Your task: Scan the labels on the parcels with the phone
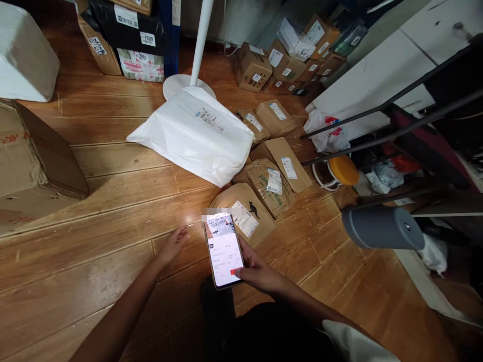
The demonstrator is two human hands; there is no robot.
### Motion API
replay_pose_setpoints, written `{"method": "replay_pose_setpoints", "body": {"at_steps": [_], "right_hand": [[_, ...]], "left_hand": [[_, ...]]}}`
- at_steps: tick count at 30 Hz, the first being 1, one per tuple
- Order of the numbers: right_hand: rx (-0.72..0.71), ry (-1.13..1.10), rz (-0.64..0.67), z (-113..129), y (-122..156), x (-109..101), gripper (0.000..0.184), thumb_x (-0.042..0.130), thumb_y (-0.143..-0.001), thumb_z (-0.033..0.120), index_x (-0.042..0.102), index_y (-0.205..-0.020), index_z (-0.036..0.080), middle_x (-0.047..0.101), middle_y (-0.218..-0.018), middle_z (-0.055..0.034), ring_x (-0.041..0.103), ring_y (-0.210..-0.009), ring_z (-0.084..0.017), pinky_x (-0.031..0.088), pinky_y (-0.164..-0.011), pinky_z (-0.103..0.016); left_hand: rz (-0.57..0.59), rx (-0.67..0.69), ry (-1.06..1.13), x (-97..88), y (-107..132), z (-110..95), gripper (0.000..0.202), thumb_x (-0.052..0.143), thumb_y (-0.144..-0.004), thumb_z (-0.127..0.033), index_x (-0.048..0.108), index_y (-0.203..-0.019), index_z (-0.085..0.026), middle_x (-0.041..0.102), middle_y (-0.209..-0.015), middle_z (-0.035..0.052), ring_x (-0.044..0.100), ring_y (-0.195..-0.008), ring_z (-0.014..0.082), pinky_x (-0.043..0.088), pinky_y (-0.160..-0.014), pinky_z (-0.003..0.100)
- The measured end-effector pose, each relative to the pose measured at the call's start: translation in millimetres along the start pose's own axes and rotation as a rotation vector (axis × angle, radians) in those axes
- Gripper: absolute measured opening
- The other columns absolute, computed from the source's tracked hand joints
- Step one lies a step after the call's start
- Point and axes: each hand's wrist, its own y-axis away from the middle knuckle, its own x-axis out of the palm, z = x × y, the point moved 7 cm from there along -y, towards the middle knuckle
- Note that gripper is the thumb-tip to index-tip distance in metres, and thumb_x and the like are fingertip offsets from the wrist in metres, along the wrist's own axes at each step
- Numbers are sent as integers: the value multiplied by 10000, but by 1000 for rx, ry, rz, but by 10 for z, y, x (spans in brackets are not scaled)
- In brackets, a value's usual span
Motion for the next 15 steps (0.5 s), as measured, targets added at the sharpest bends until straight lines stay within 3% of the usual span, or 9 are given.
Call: {"method": "replay_pose_setpoints", "body": {"at_steps": [2,4,7,9,12,14,15], "right_hand": [[6,-19,-10,-40,-22,-17,806,772,-698,278,388,-1406,305,663,-1178,-35,615,-929,-211,462,-783,-336],[4,-43,-18,-84,-46,-37,816,775,-686,265,392,-1405,314,678,-1158,-35,626,-905,-214,470,-773,-341],[15,-92,-43,-167,-57,-59,862,791,-634,229,412,-1401,333,657,-1256,-48,626,-1016,-263,468,-856,-400],[51,-145,-79,-240,-56,-81,898,789,-599,227,420,-1408,350,613,-1353,-47,570,-1178,-313,444,-933,-444],[135,-233,-144,-348,-118,-132,923,747,-588,251,402,-1439,349,572,-1424,-47,480,-1322,-343,417,-1005,-478],[221,-261,-162,-416,-203,-131,992,728,-590,278,316,-1490,343,563,-1439,-72,511,-1300,-367,452,-971,-504],[263,-271,-167,-443,-246,-122,1013,713,-603,303,267,-1511,340,550,-1453,-76,517,-1298,-372,472,-951,-509]], "left_hand": [[-47,71,-94,-380,29,-59,480,525,-811,-391,569,-1230,-162,646,-1210,142,619,-1097,279,508,-956,440],[-203,208,-301,-907,139,-189,496,495,-812,-417,553,-1255,-201,592,-1261,137,558,-1189,298,457,-1033,490],[-410,384,-632,-1746,474,-409,504,522,-808,-449,550,-1279,-272,489,-1369,122,446,-1307,332,343,-1130,542],[-551,416,-807,-2309,772,-528,510,542,-822,-476,547,-1293,-281,418,-1437,119,373,-1362,345,260,-1165,568],[-972,293,-892,-3228,1252,-620,647,575,-833,-504,466,-1391,-194,307,-1496,162,278,-1408,358,156,-1185,572],[-1317,78,-748,-3829,1537,-503,821,628,-802,-514,363,-1451,-85,275,-1483,233,255,-1404,385,155,-1176,561],[-1430,-43,-618,-4078,1625,-375,876,645,-790,-510,332,-1452,-30,297,-1454,267,271,-1391,395,178,-1167,551]]}}
